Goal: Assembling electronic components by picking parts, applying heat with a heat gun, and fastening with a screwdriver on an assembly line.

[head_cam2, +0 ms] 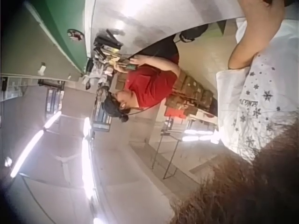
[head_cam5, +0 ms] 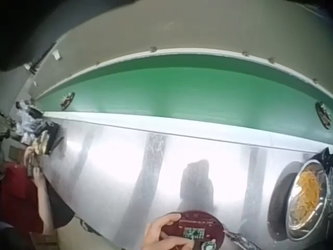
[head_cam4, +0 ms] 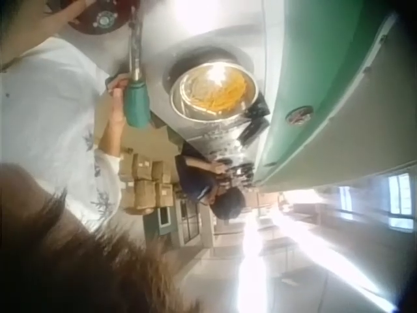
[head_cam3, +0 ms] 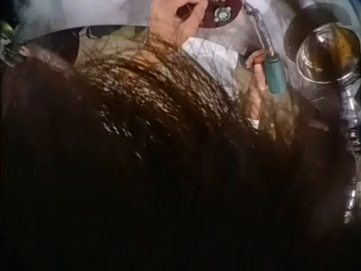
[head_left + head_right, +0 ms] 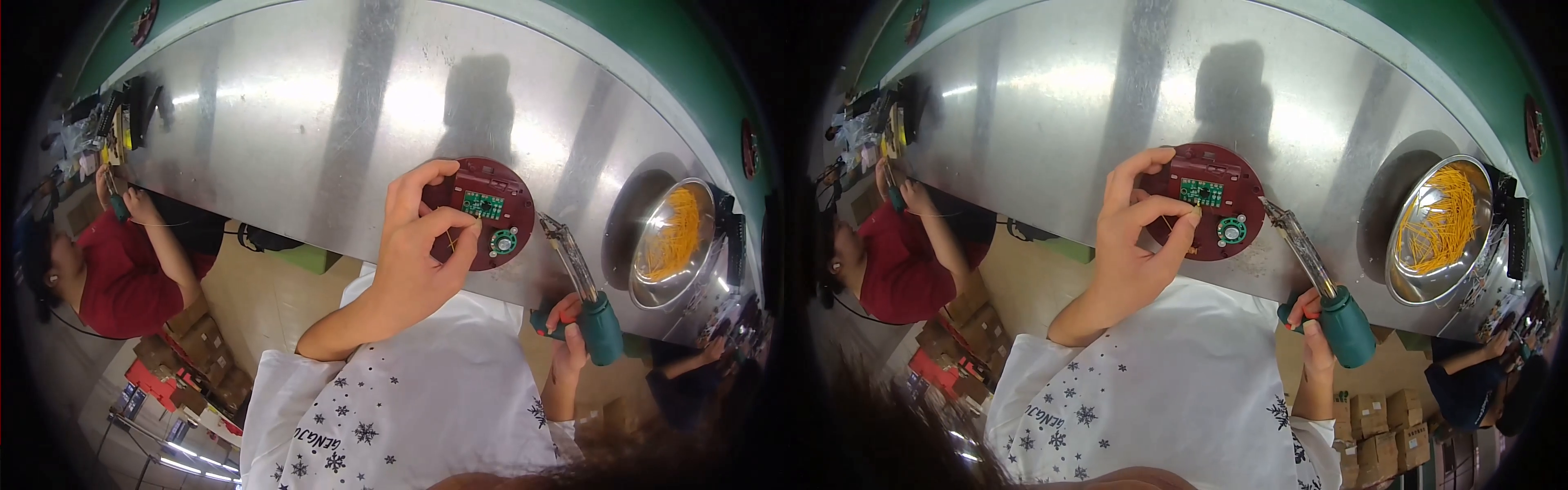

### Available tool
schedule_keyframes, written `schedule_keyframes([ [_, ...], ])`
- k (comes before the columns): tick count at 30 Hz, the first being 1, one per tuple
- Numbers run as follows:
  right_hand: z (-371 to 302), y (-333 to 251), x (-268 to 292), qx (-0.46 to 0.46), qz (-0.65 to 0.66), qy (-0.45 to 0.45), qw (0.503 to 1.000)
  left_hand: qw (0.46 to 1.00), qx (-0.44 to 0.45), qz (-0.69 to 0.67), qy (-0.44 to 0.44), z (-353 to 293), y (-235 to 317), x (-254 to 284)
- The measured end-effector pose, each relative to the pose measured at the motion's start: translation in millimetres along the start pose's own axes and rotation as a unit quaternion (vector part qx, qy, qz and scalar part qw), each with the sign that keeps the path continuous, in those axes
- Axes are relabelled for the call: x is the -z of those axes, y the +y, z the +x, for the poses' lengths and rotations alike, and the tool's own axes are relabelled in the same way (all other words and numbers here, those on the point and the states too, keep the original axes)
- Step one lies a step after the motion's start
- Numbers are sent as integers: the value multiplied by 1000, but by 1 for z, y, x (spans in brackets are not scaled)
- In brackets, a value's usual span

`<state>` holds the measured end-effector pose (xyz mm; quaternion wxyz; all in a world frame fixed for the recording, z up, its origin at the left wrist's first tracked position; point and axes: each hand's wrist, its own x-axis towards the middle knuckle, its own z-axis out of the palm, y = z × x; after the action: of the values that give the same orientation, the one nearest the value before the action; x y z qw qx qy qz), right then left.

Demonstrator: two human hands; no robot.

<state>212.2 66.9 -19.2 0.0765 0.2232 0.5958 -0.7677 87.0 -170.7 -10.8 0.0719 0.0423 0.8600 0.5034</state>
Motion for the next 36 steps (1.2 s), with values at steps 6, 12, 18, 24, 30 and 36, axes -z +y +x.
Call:
schedule_keyframes([
  [6, 3, 5, 0, 26, 20, 7, 999, 999, -26, -8, -38, 2, -3, 15],
  [12, 4, 5, 0, 64, 38, 19, 997, 959, -167, 179, -143, 41, 5, 38],
  [18, 0, 7, -1, 50, 98, 58, 992, 911, -307, 211, -179, 86, -14, 35],
  [24, -2, 12, -2, 81, 150, 60, 983, 956, -195, 164, 148, 199, -28, 52],
  [30, 3, 9, -5, 51, 199, 32, 978, 933, -303, 186, 58, 168, -14, 28],
  [36, -12, 6, 12, 95, 279, 117, 948, 874, -450, 100, -156, 116, 55, -23],
])
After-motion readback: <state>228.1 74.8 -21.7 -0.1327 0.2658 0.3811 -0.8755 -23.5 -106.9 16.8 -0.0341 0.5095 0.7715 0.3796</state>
